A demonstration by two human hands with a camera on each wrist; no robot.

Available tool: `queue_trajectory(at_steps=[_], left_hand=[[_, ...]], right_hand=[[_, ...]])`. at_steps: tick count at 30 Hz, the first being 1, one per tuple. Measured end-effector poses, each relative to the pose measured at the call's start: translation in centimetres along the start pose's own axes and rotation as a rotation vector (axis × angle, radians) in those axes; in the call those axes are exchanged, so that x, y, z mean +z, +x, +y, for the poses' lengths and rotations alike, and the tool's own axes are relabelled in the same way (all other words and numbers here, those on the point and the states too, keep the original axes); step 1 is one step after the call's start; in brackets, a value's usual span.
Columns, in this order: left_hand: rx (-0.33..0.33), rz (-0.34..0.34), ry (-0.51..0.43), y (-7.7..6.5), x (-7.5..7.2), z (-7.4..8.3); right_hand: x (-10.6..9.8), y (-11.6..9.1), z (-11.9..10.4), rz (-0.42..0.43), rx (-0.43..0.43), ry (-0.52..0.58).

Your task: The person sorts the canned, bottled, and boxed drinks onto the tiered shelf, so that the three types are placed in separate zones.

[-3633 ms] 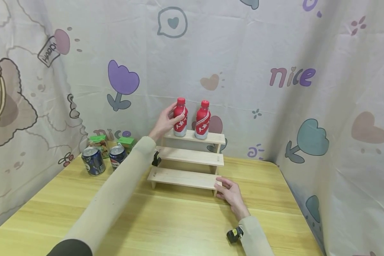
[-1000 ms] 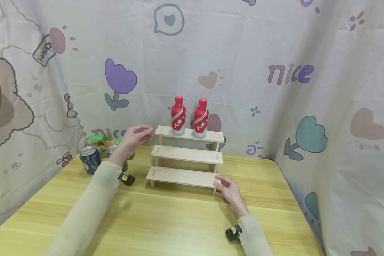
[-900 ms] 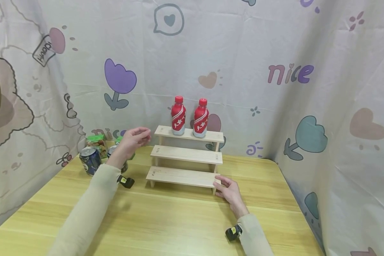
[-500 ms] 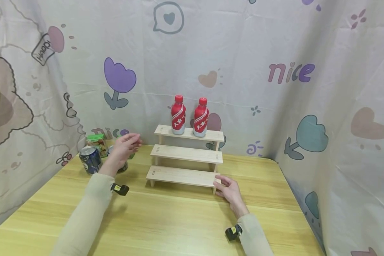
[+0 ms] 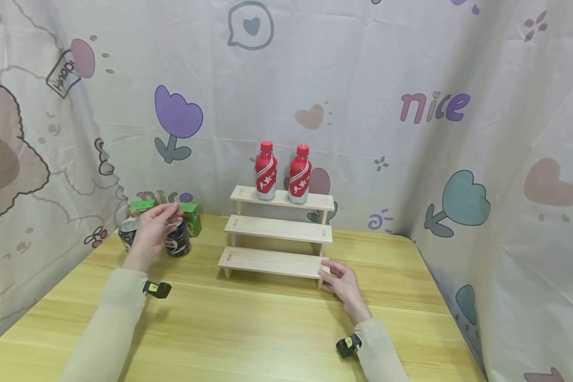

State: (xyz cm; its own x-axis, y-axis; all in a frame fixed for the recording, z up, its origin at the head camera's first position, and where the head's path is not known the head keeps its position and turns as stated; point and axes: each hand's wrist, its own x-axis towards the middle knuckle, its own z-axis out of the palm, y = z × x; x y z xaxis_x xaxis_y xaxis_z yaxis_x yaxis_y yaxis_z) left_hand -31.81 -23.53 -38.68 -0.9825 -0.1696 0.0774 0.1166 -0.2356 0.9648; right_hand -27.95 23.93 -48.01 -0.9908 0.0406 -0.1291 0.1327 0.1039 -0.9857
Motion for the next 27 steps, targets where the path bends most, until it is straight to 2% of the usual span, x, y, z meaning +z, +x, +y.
queue_trajectory(at_steps=[5,11,16,20,23,27], left_hand=[[0.008,0.084,0.046,-0.4,-1.1,-0.2],[0.019,0.204,0.091,-0.7,-1.5,-0.6],[0.065,0.323,0.134,-0.8,-1.6,-1.2],[0.1,0.382,0.204,-0.8,-1.9,-1.8],[0.115,0.403,0.271,-0.7,-2.1,-2.2],[0.119,0.374,0.354,-0.7,-2.4,-2.5]], right_hand=[[0.0,-0.1,0.0,-0.001,0.001,0.002],[0.0,-0.2,-0.1,0.009,0.01,0.006],[0.0,-0.1,0.0,0.005,0.001,0.0],[-0.1,-0.1,0.0,0.01,0.007,-0.001],[-0.1,0.0,0.0,0.011,0.011,0.0],[0.0,0.0,-0.1,0.004,0.006,0.0]])
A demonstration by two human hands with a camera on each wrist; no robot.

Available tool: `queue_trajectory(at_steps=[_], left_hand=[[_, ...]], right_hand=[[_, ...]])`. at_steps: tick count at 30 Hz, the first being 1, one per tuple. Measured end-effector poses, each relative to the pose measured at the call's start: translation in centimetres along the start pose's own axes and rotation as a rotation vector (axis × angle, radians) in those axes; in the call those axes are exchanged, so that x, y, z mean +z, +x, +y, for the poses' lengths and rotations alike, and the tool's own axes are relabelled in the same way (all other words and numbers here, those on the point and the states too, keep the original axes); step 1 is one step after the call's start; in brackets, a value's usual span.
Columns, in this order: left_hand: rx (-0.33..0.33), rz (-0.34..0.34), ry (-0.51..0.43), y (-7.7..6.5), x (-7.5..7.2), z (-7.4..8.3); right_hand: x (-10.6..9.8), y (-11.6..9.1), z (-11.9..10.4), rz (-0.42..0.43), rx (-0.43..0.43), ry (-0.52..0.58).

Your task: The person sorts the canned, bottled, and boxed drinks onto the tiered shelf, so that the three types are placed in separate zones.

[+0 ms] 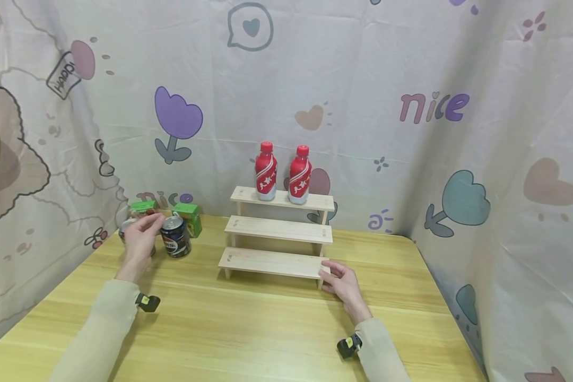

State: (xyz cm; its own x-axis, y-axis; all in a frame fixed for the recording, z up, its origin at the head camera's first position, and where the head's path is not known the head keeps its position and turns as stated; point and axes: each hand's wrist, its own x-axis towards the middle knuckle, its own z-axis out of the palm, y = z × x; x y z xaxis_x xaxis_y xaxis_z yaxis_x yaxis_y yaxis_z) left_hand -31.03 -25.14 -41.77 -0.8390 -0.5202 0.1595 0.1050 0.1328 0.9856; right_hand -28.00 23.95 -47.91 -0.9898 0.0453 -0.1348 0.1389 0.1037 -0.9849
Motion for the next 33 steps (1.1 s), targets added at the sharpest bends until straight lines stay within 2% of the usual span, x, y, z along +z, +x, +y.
queue_trajectory(at_steps=[6,11,20,27,31,33], left_hand=[[-0.054,-0.078,0.031,0.3,0.0,-0.2],[-0.095,-0.174,0.034,0.7,-0.1,-0.7],[-0.118,-0.314,0.086,1.3,-0.1,-1.9],[-0.14,-0.352,0.094,2.0,-0.2,-2.5],[-0.132,-0.364,0.091,2.1,-0.3,-2.6],[-0.126,-0.392,0.093,2.1,-0.5,-2.6]], right_hand=[[0.0,0.0,0.0,0.0,0.001,-0.008],[-0.1,0.0,0.0,0.003,0.001,-0.016],[-0.1,0.0,0.1,-0.001,0.002,-0.013],[-0.3,0.1,0.2,-0.004,0.002,-0.015],[-0.2,0.0,0.1,-0.006,0.001,-0.018],[-0.1,0.0,0.0,-0.004,0.005,-0.017]])
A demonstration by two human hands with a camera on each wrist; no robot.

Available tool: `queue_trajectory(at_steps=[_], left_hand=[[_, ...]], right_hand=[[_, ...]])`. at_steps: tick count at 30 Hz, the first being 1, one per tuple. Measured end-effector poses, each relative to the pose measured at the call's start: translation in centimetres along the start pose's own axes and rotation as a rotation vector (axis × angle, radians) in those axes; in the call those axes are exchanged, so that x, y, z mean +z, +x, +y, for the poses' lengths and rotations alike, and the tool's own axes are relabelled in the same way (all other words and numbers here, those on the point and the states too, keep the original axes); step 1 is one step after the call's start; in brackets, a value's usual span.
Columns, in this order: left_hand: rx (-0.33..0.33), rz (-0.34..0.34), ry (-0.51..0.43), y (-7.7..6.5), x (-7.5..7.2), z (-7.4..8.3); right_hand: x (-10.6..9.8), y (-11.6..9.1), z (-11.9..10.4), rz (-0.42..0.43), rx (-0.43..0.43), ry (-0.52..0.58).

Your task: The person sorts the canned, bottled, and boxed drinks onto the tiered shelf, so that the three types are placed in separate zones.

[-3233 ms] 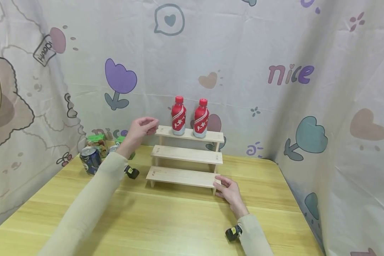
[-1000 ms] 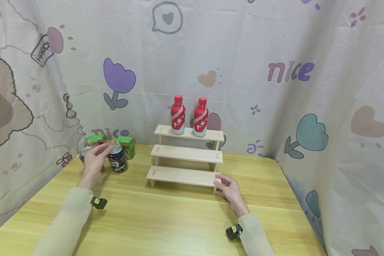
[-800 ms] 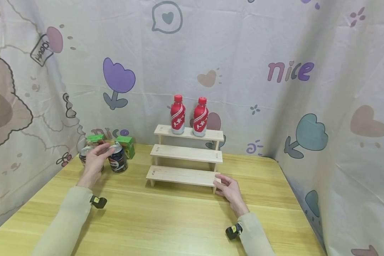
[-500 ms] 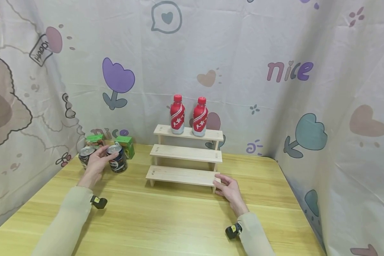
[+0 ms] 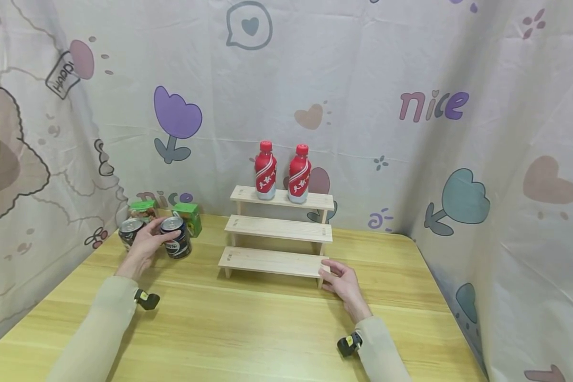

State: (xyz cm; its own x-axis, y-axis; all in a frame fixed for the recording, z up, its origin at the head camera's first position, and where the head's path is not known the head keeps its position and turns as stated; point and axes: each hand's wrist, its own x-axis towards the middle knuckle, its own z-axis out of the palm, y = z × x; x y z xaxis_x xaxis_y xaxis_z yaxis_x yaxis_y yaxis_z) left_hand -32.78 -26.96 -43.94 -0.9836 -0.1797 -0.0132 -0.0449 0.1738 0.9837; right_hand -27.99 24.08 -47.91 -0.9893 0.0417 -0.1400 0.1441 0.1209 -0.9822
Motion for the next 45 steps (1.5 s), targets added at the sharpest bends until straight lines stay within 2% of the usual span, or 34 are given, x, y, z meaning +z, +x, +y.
queue_trajectory(at_steps=[5,8,17,29,36,41,45], left_hand=[[0.02,-0.072,0.027,0.2,-0.1,0.2],[0.034,-0.069,0.033,0.2,0.1,0.3],[0.066,0.054,0.031,0.0,0.5,-0.3],[0.091,0.127,0.05,-0.5,1.3,0.2],[0.17,0.21,-0.061,-0.7,2.6,1.0],[0.176,0.249,-0.079,-1.0,3.3,1.2],[0.222,0.281,-0.083,-1.2,3.9,1.6]], right_hand=[[-0.1,0.0,-0.2,0.005,0.011,0.005],[-0.2,0.1,-0.2,0.005,0.005,0.006],[-0.1,0.3,-0.3,-0.01,-0.012,0.025],[0.1,-0.2,-0.3,0.004,-0.007,0.017],[0.1,-0.1,-0.2,-0.001,-0.017,0.019],[0.2,-0.1,0.0,0.009,-0.012,0.008],[0.2,-0.1,0.0,0.017,-0.018,0.006]])
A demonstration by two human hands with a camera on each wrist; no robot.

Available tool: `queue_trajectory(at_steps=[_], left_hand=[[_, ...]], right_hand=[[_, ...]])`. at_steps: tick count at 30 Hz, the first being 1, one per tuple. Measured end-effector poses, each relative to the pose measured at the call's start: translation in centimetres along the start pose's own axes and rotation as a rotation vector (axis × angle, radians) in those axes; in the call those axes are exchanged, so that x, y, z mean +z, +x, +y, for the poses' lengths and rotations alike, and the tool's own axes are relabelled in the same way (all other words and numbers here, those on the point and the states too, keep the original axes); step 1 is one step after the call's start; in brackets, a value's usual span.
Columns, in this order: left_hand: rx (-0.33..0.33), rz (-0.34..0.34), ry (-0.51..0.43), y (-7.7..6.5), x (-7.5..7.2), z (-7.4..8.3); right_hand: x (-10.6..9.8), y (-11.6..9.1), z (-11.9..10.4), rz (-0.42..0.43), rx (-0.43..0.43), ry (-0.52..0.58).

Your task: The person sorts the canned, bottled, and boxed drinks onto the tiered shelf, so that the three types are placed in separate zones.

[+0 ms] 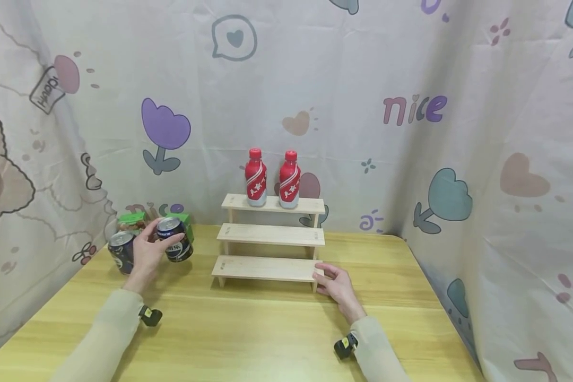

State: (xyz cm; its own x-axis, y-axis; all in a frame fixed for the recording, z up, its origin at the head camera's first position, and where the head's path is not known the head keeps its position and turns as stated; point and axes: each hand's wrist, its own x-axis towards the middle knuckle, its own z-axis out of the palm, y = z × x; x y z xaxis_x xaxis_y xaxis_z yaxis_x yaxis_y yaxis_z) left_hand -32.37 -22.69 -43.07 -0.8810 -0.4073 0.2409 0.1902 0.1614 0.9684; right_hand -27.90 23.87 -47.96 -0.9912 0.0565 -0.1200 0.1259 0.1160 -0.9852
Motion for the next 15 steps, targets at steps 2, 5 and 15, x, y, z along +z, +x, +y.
queue_trajectory(at_steps=[2,5,15], left_hand=[[0.035,0.018,-0.022,-0.2,0.3,0.3],[0.085,0.045,-0.04,-0.6,0.9,0.8],[0.091,-0.003,-0.072,-1.2,2.5,3.0]], right_hand=[[0.0,0.0,0.1,-0.001,-0.001,0.004],[0.1,0.0,0.1,-0.003,0.001,0.006],[0.0,0.0,0.1,0.003,-0.001,0.008]])
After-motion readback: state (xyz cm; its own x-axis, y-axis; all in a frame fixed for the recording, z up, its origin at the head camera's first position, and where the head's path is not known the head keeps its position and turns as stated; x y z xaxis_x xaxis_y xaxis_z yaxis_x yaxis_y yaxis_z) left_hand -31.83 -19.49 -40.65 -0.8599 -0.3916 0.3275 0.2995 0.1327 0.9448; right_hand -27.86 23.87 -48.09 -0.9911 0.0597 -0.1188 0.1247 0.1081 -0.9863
